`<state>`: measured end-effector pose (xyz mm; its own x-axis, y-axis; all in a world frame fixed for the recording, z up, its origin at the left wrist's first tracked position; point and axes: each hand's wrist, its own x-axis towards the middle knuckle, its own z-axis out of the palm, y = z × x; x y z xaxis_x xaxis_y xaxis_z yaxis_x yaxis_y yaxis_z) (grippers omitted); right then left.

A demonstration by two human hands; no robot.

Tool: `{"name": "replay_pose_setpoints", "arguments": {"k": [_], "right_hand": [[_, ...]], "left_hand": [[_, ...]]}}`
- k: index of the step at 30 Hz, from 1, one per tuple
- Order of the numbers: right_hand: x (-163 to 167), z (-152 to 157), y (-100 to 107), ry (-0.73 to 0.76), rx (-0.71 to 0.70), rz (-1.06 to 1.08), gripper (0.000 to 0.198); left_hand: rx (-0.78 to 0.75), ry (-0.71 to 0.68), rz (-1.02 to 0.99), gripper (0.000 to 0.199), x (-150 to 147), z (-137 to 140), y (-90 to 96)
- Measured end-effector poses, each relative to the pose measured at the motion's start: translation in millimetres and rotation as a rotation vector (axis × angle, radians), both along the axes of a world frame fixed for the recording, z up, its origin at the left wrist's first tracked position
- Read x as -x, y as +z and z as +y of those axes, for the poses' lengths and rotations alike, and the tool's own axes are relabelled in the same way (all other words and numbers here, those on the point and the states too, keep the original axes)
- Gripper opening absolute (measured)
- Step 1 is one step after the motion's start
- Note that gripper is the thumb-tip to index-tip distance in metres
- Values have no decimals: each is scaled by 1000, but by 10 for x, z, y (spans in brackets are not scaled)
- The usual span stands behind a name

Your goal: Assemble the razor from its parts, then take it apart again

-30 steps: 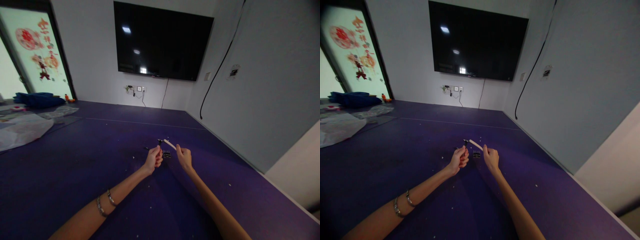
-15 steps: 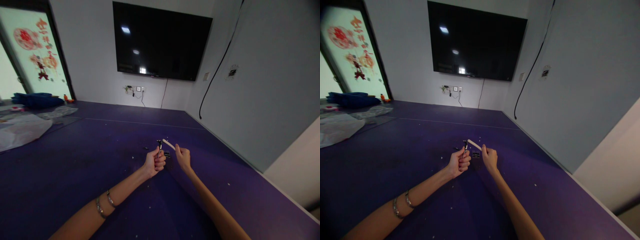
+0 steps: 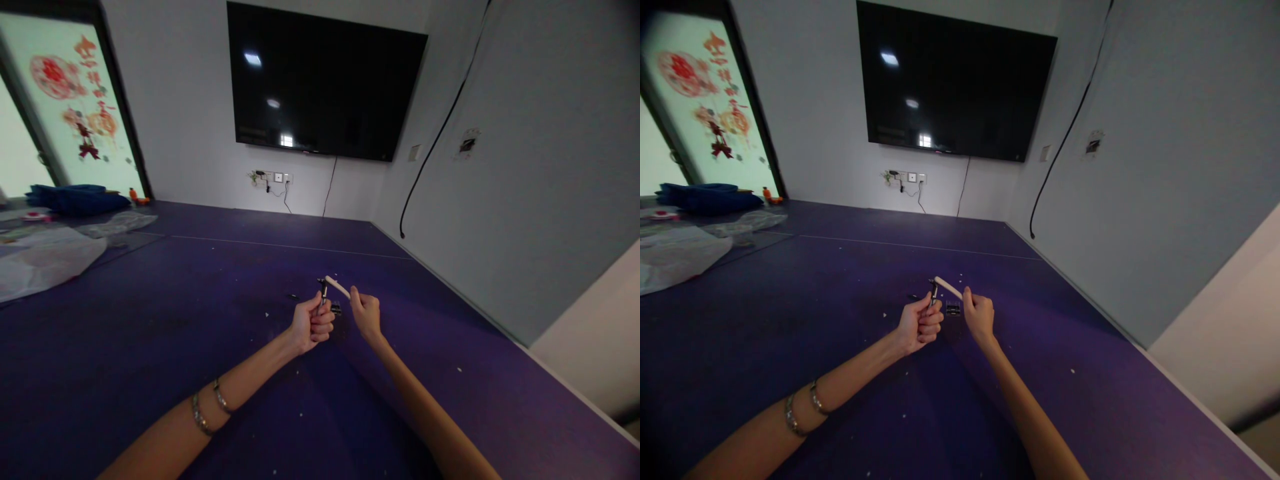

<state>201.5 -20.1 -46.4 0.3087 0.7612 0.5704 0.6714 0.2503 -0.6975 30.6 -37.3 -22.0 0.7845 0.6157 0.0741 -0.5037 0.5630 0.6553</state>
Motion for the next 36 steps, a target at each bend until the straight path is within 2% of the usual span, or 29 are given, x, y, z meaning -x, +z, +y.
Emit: {"name": "replay_pose_setpoints", "arguments": {"k": [5, 9, 13, 17, 21, 25, 29, 33, 36], "right_hand": [[-100, 18, -72, -24, 44, 1, 53], [-180, 58, 17, 24, 81, 177, 54], [-51, -15, 247, 313, 158, 439, 49], [315, -264, 447, 612, 228, 763, 37], [678, -537, 563, 772, 338, 964, 31], [840, -705, 593, 864, 465, 1157, 27], [916, -911, 517, 854, 494, 1325, 28], [962, -1103, 494, 843, 550, 1376, 29], [947, -1091, 561, 821, 476, 1367, 29]], "left_hand": [[-70, 55, 48, 41, 19, 21, 47], [-171, 246, 170, 42, 29, 98, 32], [-375, 543, 341, 42, 64, 235, -55], [-487, 704, 439, 43, 114, 341, -137], [-528, 747, 440, 42, 124, 363, -174], [-529, 787, 460, 40, 91, 335, -171], [-497, 831, 457, 37, 41, 287, -128], [-423, 849, 428, 37, -7, 247, -84], [-432, 850, 450, 35, -24, 235, -80]]}}
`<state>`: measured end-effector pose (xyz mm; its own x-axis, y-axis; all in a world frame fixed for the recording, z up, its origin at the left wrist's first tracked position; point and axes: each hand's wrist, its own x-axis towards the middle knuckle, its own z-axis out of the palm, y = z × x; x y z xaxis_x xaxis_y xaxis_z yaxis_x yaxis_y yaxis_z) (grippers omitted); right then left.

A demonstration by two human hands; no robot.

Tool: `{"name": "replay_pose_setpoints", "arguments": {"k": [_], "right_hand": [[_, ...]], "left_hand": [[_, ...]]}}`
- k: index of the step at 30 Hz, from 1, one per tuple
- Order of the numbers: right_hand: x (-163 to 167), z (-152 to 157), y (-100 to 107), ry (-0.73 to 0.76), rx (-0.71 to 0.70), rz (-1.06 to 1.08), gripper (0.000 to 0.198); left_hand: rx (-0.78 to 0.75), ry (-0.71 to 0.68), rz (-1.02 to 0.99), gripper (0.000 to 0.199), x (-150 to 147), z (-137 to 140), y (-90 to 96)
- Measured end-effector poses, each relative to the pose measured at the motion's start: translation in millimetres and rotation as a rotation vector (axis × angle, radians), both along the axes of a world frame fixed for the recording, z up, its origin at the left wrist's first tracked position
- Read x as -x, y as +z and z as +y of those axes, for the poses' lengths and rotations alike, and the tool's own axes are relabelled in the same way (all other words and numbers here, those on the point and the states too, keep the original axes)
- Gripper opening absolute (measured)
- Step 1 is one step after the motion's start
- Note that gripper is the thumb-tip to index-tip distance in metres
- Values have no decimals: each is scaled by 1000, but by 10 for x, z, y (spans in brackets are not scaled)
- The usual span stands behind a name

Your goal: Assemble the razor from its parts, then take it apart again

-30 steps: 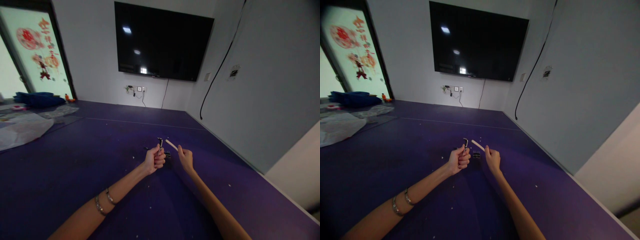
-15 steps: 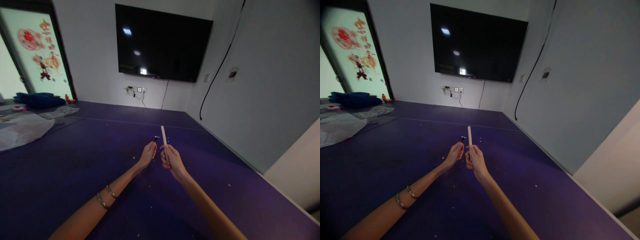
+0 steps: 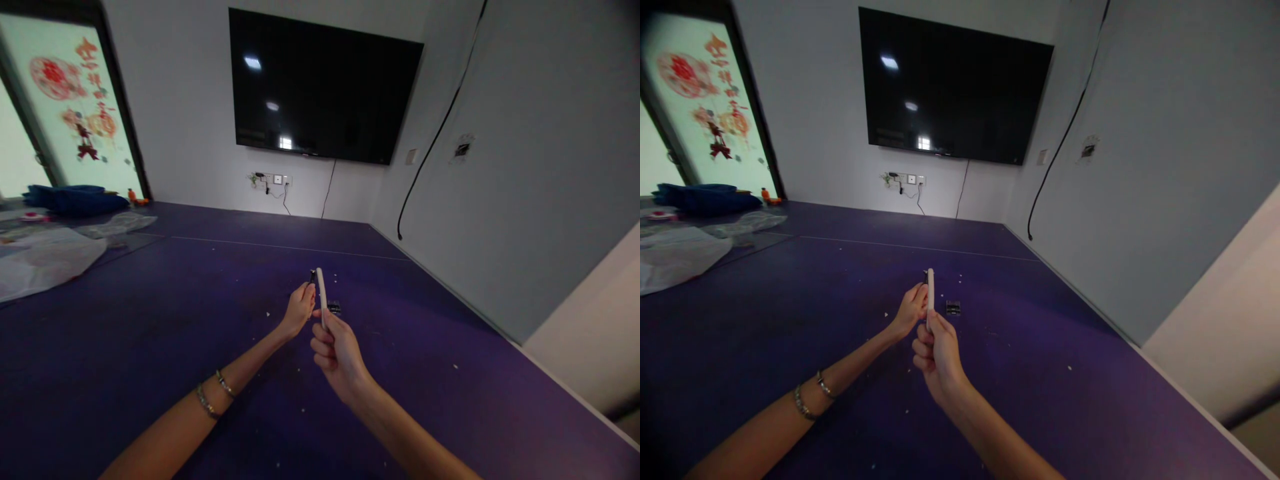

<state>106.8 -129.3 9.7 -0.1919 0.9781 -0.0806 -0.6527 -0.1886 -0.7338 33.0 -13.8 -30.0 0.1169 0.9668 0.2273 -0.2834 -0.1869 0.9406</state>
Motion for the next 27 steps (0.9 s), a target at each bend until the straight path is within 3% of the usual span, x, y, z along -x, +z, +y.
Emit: {"name": "replay_pose_setpoints", "arguments": {"k": [8, 17, 22, 27], "right_hand": [[-3, 48, -22, -40, 13, -9, 30], [18, 59, -41, -44, 0, -1, 29], [15, 36, -22, -38, 13, 17, 29], [21, 13, -29, -47, 7, 28, 28]], "left_hand": [[-34, 15, 92, 27, 2, -19, -36], [-151, 137, 209, 27, -24, -90, -21], [-151, 144, 207, 25, -33, -48, -80], [-156, 131, 211, 25, -29, -86, -27]]}}
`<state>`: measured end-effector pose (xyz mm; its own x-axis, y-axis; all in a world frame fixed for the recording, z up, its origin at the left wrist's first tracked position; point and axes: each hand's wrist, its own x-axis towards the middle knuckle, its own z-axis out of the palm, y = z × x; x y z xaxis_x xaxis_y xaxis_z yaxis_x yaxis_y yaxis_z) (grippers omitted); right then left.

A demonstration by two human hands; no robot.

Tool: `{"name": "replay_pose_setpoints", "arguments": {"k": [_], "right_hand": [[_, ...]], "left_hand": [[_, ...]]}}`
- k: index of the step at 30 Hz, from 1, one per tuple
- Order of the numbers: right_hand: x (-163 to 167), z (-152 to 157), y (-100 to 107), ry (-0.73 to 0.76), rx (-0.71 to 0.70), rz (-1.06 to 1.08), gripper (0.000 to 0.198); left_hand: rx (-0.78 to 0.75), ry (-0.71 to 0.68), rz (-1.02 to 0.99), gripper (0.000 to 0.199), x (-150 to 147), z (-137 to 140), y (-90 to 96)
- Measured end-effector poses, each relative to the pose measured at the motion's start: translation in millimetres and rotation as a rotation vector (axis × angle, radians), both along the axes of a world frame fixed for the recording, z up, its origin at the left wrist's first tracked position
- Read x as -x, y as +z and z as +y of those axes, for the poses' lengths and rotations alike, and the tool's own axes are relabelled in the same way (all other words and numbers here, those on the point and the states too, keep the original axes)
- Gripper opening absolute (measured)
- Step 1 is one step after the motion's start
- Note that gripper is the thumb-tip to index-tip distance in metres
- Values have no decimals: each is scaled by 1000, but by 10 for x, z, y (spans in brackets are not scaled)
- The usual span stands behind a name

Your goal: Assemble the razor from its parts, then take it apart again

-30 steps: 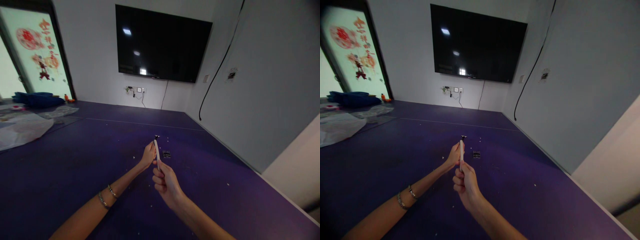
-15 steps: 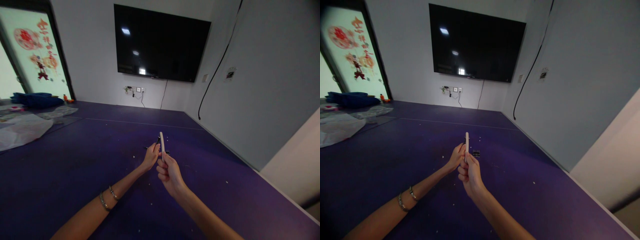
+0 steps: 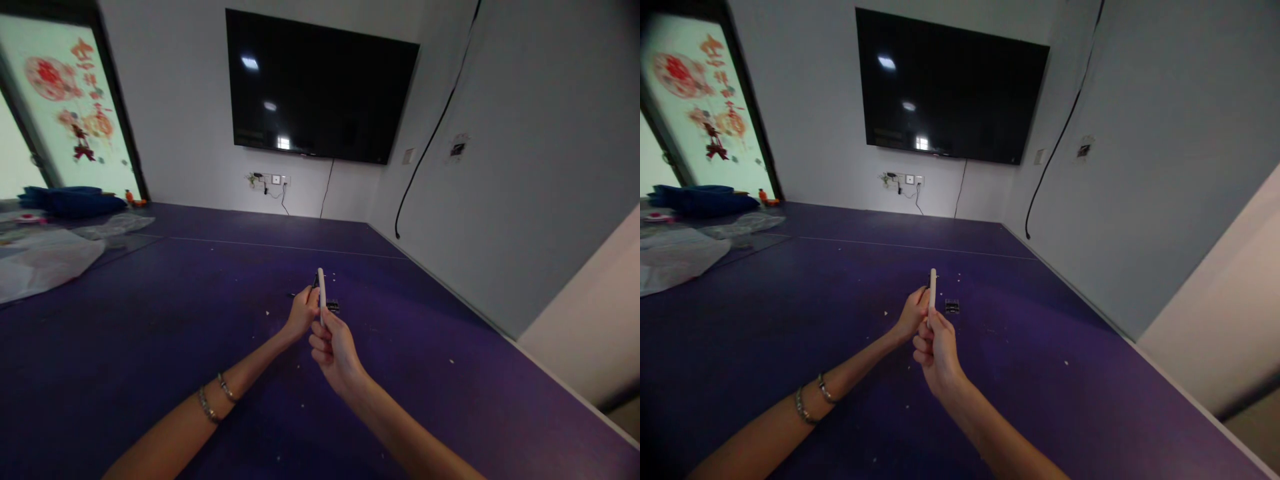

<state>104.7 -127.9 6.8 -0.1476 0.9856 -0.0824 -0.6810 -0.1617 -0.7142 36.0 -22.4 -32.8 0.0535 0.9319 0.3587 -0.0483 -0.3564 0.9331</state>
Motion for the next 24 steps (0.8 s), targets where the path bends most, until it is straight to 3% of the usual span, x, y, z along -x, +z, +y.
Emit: {"name": "replay_pose_setpoints", "arguments": {"k": [12, 24], "right_hand": [[29, -44, -39, 18, 0, -8, 27], [-5, -41, -55, -17, 3, 5, 26]], "left_hand": [[22, 6, -2, 28, 8, -46, 75], [60, -66, -64, 33, -10, 14, -49]]}}
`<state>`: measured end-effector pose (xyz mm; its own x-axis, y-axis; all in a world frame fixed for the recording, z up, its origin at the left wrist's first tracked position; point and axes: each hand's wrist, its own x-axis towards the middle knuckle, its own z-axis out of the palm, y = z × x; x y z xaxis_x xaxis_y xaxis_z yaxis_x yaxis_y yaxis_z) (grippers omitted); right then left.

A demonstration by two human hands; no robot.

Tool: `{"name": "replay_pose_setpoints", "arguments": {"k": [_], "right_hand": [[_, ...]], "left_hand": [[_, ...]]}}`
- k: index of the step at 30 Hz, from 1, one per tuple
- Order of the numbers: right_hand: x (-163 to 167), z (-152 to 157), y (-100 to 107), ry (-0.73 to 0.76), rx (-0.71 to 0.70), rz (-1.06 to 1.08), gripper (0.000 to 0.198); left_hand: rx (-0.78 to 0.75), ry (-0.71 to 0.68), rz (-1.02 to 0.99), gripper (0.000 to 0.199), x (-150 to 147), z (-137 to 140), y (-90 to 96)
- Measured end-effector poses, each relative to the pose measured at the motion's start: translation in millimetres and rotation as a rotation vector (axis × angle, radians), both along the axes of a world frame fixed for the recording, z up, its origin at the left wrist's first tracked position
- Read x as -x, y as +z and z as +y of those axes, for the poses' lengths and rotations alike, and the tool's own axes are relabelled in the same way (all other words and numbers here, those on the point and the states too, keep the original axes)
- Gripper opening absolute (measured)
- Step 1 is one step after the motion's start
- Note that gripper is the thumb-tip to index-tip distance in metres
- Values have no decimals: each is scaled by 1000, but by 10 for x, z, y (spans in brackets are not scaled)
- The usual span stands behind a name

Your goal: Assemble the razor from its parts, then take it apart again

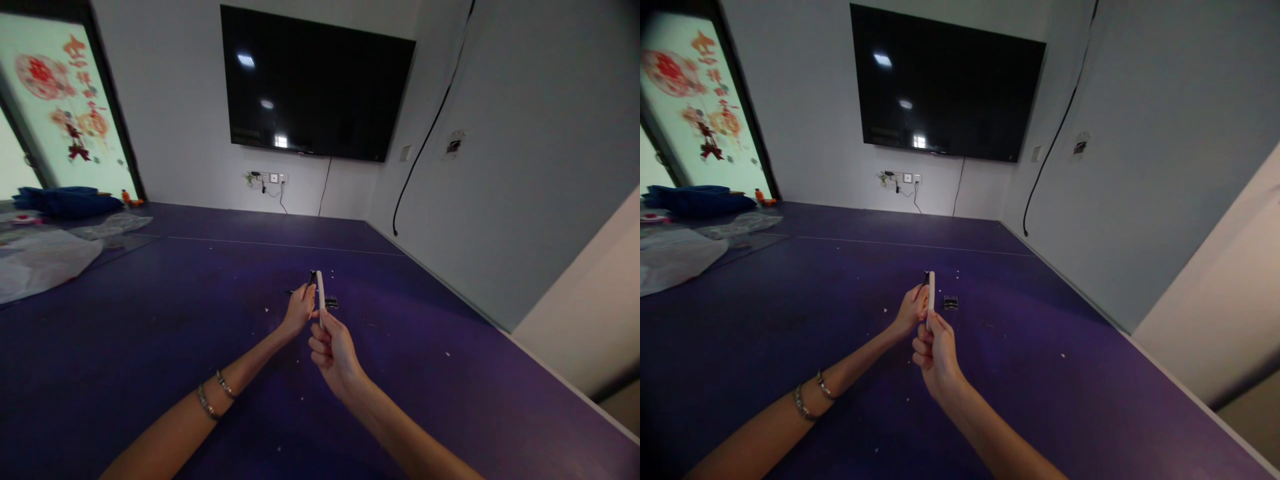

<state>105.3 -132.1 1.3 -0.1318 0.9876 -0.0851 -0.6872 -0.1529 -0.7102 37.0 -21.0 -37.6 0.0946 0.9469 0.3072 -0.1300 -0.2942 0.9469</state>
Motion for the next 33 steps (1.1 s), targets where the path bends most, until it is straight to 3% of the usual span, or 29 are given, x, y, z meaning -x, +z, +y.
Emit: {"name": "replay_pose_setpoints", "arguments": {"k": [5, 12, 17, 20, 24, 28, 33], "right_hand": [[-14, 31, 29, 8, -30, 37, 25], [-6, -19, -9, 4, 6, -12, 24], [-184, 165, 241, -256, -253, -107, 22], [-384, 439, 381, -420, -423, -297, 19], [-688, 875, 392, -562, -577, -765, 22], [-883, 1155, 259, -508, -624, -1194, 29], [-915, 1253, 73, -429, -586, -1461, 40]], "left_hand": [[-89, 56, 69, 31, 3, -52, 42], [45, -5, -52, 34, 27, 6, 84], [151, -36, -108, 33, 31, -42, 174], [263, -43, -159, 30, 49, -44, 234], [451, -33, -257, 27, 95, -2, 295], [570, -6, -293, 25, 107, -4, 326], [636, -42, -260, 25, 65, -80, 339]]}}
